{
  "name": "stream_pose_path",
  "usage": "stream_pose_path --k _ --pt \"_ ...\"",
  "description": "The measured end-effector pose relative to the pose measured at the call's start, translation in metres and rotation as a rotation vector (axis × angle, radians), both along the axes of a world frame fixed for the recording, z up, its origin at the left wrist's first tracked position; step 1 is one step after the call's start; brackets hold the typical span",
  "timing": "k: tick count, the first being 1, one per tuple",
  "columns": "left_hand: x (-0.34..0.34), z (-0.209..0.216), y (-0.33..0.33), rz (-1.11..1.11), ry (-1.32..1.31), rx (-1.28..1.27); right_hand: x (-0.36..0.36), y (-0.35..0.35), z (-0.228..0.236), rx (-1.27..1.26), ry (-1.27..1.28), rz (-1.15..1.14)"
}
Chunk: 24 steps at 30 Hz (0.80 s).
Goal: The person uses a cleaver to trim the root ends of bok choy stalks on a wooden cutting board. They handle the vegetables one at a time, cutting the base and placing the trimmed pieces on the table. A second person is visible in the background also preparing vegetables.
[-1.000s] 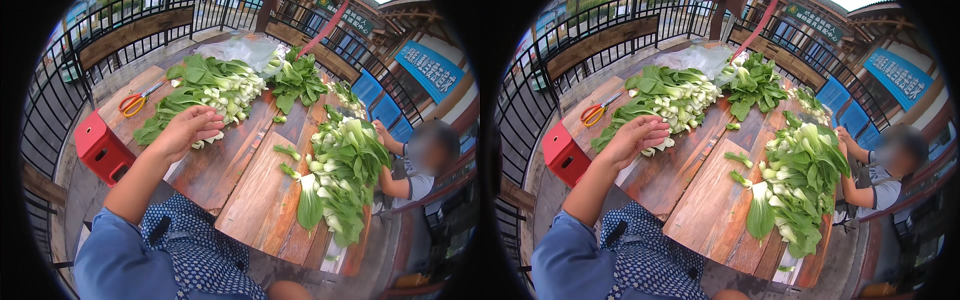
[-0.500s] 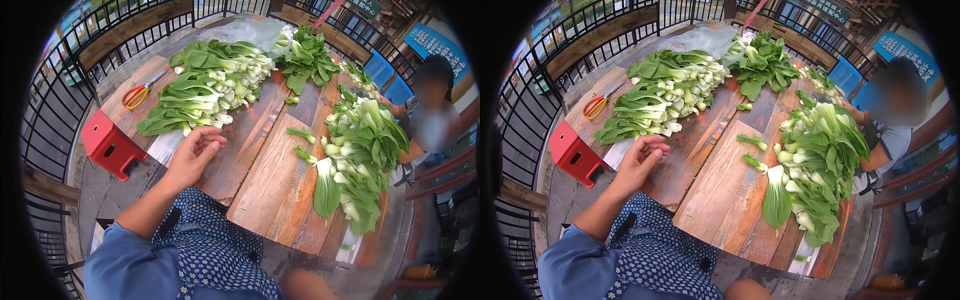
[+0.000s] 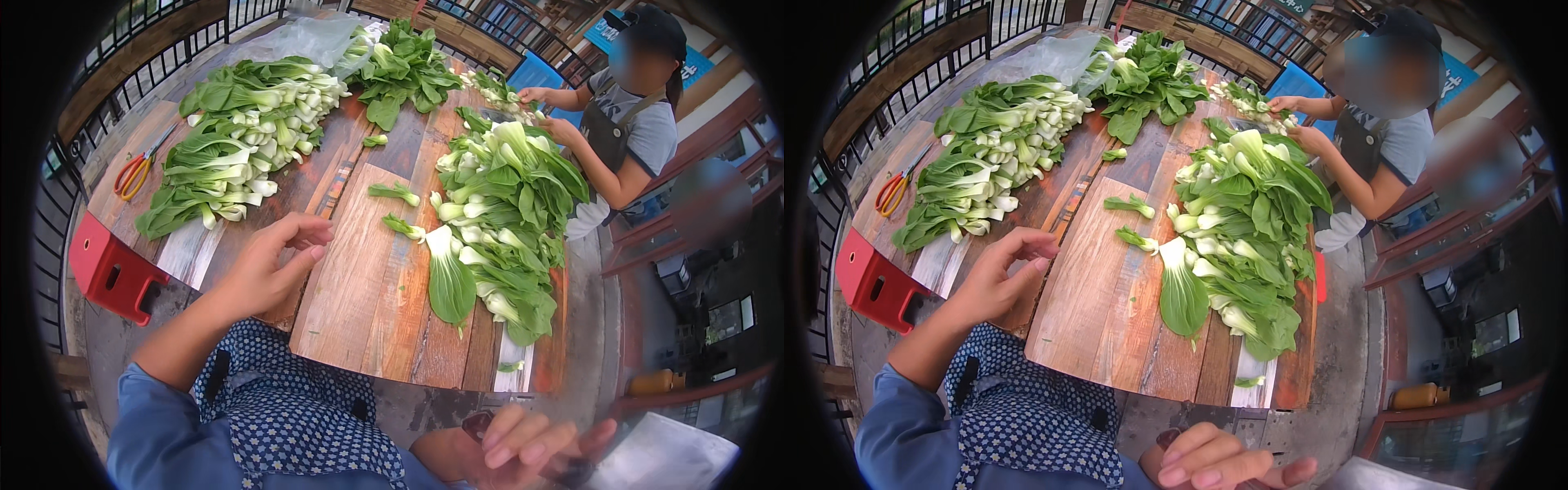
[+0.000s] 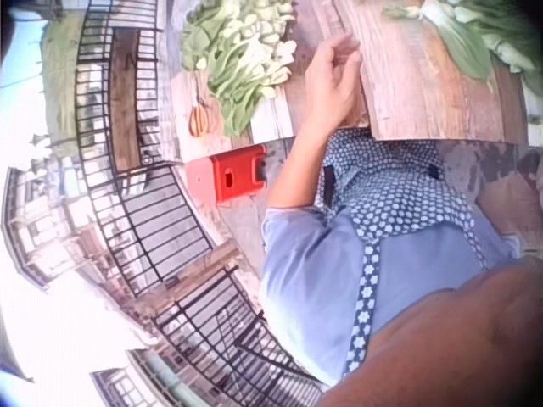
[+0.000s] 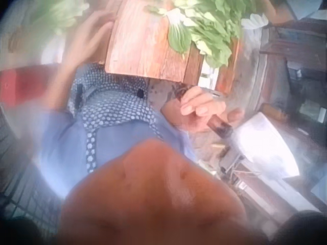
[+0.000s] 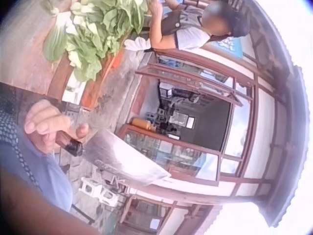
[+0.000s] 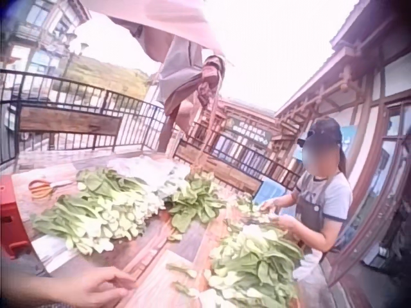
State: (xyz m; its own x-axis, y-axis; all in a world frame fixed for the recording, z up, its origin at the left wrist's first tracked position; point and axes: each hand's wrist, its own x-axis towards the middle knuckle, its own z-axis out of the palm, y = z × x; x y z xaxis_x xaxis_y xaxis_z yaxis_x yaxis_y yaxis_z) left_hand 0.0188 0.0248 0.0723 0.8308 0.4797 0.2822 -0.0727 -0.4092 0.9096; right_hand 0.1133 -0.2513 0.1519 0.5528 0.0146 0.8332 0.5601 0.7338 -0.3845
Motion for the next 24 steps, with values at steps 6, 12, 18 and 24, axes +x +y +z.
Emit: stream_pose_path --k 6,12,18,24 --pt "0.074 0.007 0.002 -0.237 0.098 0.479 0.043 0.005 -0.105 -0.215 0.555 -0.184" --pt "0.158 -0.020 -0.001 -0.205 0.102 0.615 0.045 0.004 -0.140 -0.218 0.708 -0.157" --pt "0.209 -0.032 -0.016 -0.086 0.341 0.534 0.046 0.006 -0.143 -0.252 0.702 -0.154" --pt "0.215 -0.038 -0.033 -0.014 0.348 0.431 0.045 0.002 -0.142 -0.234 0.764 -0.183"
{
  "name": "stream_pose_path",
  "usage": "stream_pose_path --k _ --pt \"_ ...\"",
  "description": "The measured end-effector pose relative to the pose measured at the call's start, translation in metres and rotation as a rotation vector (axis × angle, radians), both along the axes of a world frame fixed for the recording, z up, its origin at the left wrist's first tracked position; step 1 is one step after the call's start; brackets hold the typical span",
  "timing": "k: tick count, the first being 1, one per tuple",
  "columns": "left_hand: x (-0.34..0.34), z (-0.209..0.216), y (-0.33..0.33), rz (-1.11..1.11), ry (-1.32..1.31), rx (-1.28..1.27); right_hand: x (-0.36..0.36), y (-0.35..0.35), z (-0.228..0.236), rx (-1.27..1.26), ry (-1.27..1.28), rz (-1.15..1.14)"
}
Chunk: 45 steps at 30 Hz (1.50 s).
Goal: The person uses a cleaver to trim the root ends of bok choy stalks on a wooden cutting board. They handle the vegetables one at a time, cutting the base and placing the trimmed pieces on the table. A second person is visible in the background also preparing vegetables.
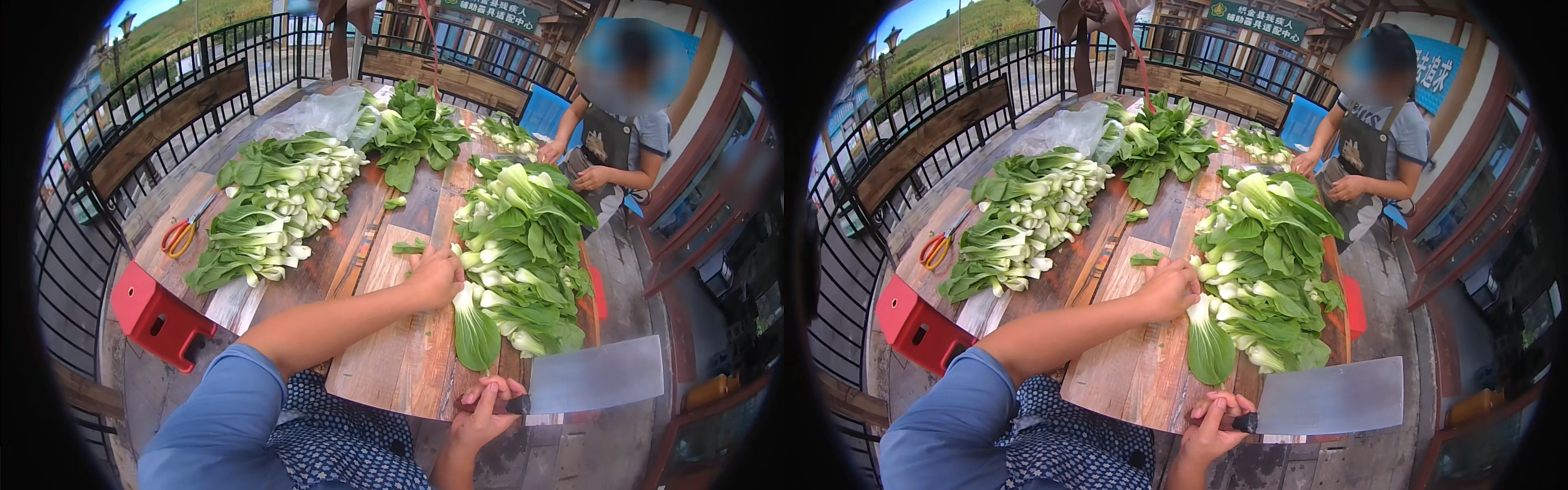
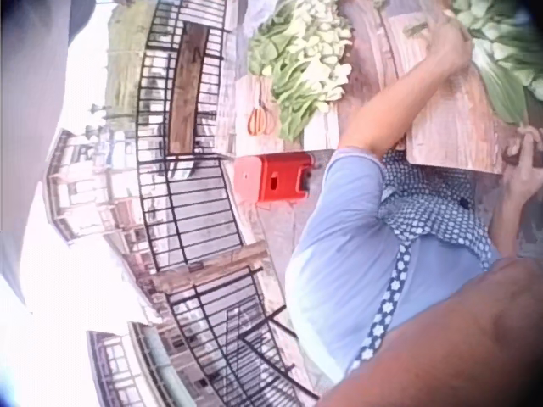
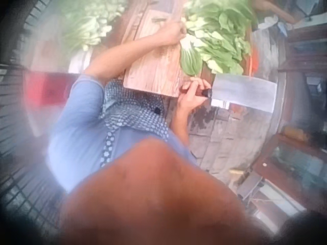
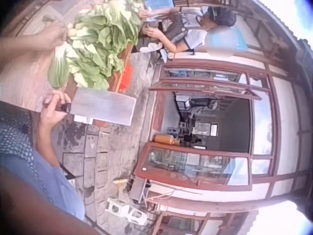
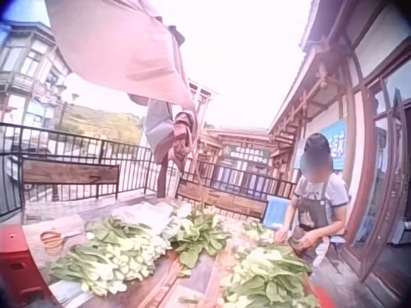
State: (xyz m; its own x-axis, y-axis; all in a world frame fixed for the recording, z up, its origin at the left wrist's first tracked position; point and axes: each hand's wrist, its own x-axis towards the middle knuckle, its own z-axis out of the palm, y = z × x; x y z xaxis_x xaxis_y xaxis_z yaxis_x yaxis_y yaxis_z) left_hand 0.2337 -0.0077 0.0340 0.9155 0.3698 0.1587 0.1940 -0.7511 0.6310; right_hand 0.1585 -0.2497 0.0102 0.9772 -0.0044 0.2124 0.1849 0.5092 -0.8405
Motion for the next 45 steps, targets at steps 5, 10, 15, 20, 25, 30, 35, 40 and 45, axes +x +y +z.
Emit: stream_pose_path --k 5,10,15,20,25,30,35,40,45 --pt "0.005 -0.007 -0.003 -0.006 -0.020 0.042 -0.001 0.001 0.003 -0.019 0.034 0.001" --pt "0.008 0.000 -0.002 -0.058 0.083 0.023 0.002 0.001 0.001 -0.043 0.056 -0.008" --pt "-0.007 0.023 0.000 -0.121 -0.082 0.036 0.003 0.003 0.006 -0.081 -0.002 -0.030" --pt "-0.043 0.053 0.008 -0.203 -0.317 -0.229 0.002 0.005 0.007 -0.071 0.022 0.002" --pt "-0.109 0.067 0.035 -0.101 -0.275 -0.645 0.004 0.002 0.005 -0.076 0.003 -0.015" --pt "-0.159 0.050 0.038 -0.040 -0.036 -0.821 0.002 0.002 0.006 -0.081 0.067 0.027" --pt "-0.178 0.018 0.019 0.033 0.077 0.011 0.002 0.005 0.008 -0.124 0.056 0.011" --pt "-0.191 0.007 0.013 0.080 -0.327 0.142 0.006 0.001 0.002 -0.177 -0.011 0.028" --pt "-0.224 -0.015 -0.001 -0.014 -0.436 0.341 0.005 0.000 0.003 -0.189 -0.069 0.135"
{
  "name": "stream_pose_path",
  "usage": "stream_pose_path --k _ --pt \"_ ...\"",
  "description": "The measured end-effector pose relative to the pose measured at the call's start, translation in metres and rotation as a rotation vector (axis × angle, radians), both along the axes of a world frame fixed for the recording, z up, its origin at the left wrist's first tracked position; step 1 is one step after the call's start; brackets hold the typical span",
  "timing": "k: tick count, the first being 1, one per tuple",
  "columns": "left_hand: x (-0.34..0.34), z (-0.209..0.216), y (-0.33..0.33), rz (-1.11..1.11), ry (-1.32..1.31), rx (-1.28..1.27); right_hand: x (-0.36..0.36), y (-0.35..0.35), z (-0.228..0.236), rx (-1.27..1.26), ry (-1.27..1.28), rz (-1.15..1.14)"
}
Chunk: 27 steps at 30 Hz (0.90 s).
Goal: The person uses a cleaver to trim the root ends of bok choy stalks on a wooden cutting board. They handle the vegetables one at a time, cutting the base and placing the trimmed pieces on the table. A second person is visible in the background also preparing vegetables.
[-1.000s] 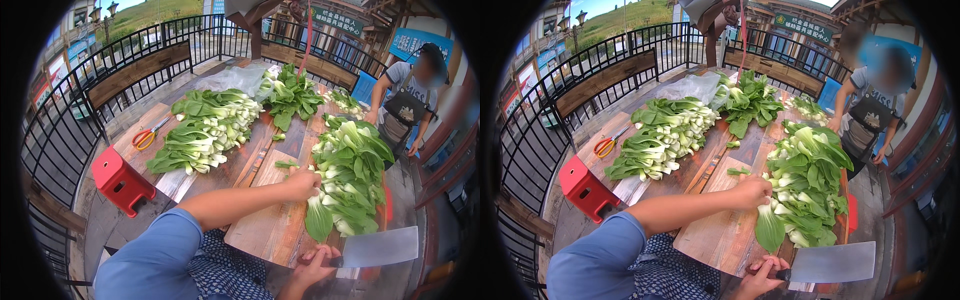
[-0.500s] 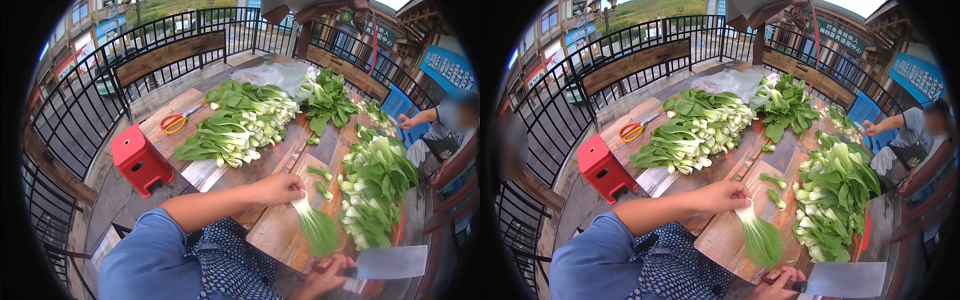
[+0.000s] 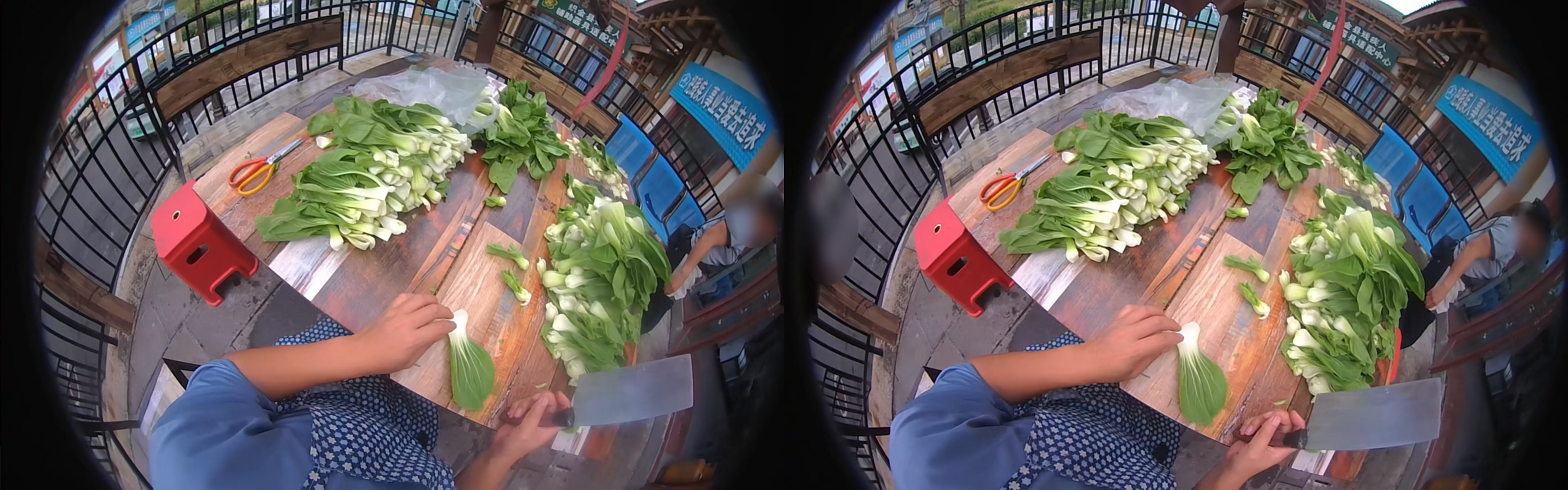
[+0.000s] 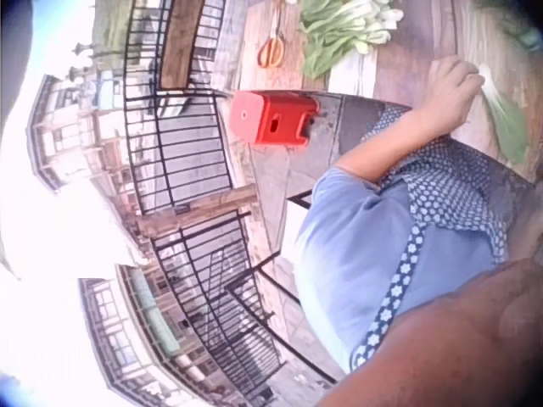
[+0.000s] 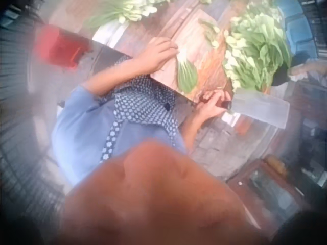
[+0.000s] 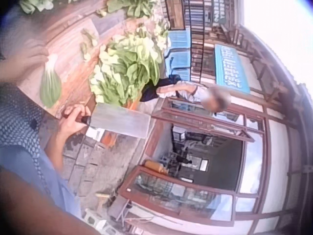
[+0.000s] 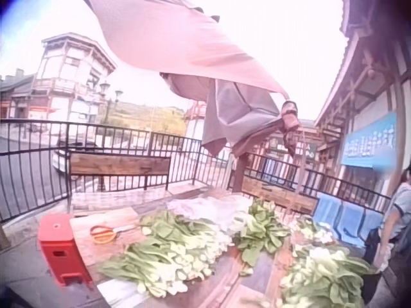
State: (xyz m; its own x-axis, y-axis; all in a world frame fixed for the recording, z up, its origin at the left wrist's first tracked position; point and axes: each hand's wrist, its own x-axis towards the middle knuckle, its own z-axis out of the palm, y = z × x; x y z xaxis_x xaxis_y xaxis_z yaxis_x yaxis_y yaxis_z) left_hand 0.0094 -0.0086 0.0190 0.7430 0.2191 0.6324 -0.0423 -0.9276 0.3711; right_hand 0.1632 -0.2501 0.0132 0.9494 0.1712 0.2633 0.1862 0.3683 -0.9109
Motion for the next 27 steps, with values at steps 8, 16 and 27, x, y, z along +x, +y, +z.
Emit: stream_pose_path --k 8,16,27 --pt "-0.004 -0.001 -0.009 -0.015 0.037 0.017 -0.014 -0.034 0.051 -0.342 -0.164 0.103" --pt "-0.005 0.003 -0.006 0.019 0.043 0.047 -0.016 -0.060 0.118 -1.063 -0.695 0.478" --pt "0.000 -0.001 -0.001 -0.043 0.102 -0.024 -0.031 -0.043 0.171 -1.314 -0.708 0.691"
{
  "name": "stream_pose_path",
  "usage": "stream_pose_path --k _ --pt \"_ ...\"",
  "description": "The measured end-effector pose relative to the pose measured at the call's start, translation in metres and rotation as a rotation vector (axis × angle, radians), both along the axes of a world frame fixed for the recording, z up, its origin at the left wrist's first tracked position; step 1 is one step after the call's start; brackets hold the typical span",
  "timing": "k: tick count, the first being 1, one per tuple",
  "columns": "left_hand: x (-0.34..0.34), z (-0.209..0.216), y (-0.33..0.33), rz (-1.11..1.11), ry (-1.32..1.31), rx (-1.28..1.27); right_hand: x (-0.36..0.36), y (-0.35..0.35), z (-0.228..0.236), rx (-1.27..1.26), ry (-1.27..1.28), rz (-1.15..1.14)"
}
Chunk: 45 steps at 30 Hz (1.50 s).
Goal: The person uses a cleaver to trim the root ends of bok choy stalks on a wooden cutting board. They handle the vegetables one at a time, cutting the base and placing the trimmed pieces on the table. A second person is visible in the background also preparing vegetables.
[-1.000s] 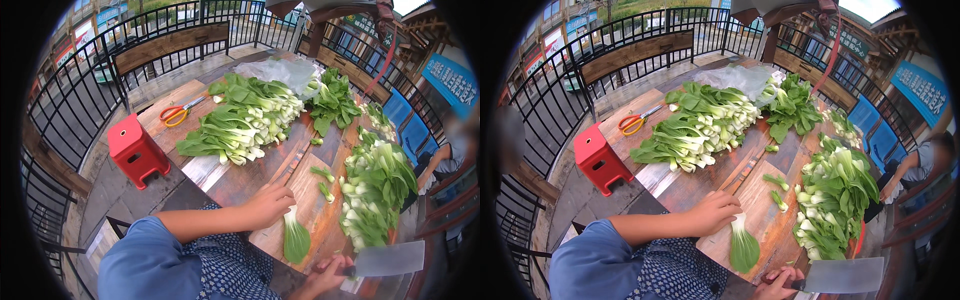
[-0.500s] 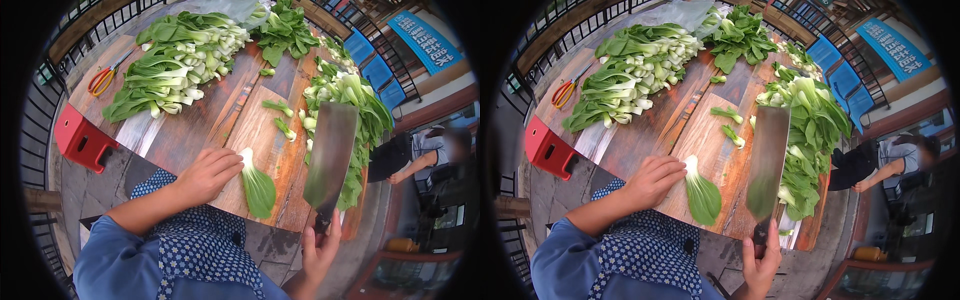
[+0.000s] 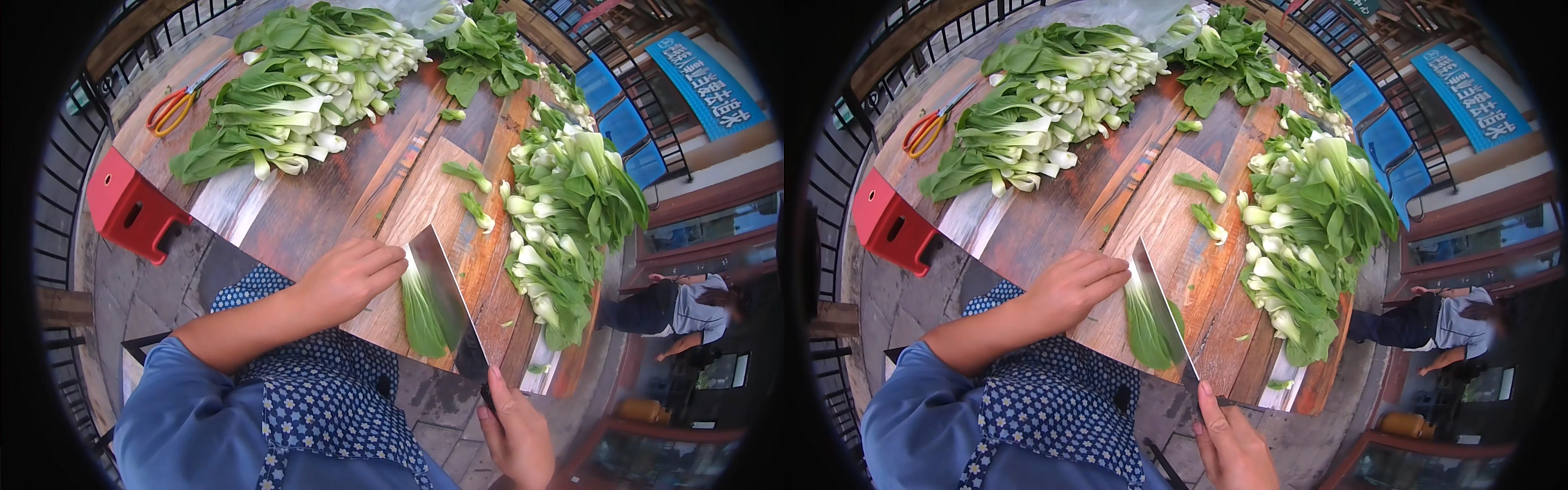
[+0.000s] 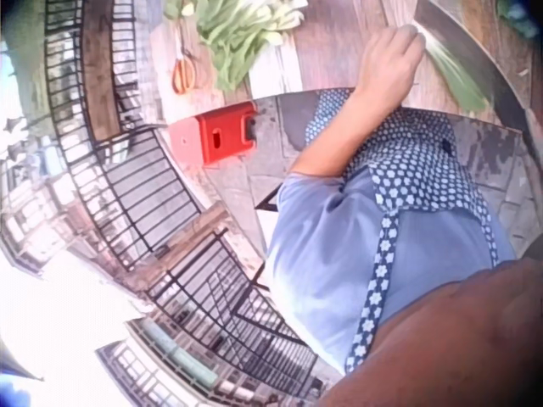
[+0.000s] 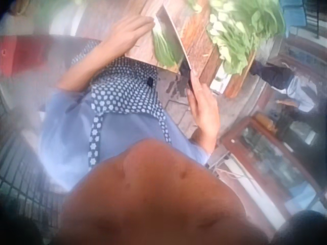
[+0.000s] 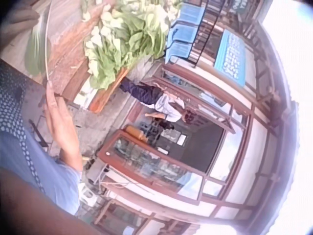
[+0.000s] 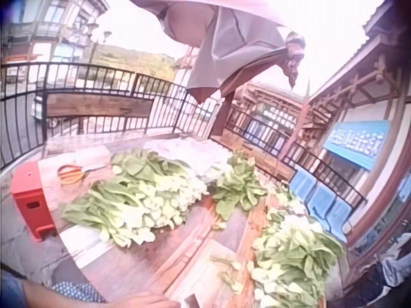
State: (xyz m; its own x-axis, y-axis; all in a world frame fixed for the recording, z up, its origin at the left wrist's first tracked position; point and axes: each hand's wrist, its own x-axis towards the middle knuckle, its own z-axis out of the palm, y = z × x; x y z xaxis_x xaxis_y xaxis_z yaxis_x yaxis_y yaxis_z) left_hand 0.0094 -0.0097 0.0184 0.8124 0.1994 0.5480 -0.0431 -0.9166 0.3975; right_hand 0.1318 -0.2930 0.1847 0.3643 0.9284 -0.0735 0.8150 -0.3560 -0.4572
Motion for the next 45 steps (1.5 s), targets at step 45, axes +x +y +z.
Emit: stream_pose_path --k 45 --pt "0.014 -0.001 -0.003 -0.016 0.002 -0.004 0.010 0.018 0.018 -0.348 -0.048 0.087"
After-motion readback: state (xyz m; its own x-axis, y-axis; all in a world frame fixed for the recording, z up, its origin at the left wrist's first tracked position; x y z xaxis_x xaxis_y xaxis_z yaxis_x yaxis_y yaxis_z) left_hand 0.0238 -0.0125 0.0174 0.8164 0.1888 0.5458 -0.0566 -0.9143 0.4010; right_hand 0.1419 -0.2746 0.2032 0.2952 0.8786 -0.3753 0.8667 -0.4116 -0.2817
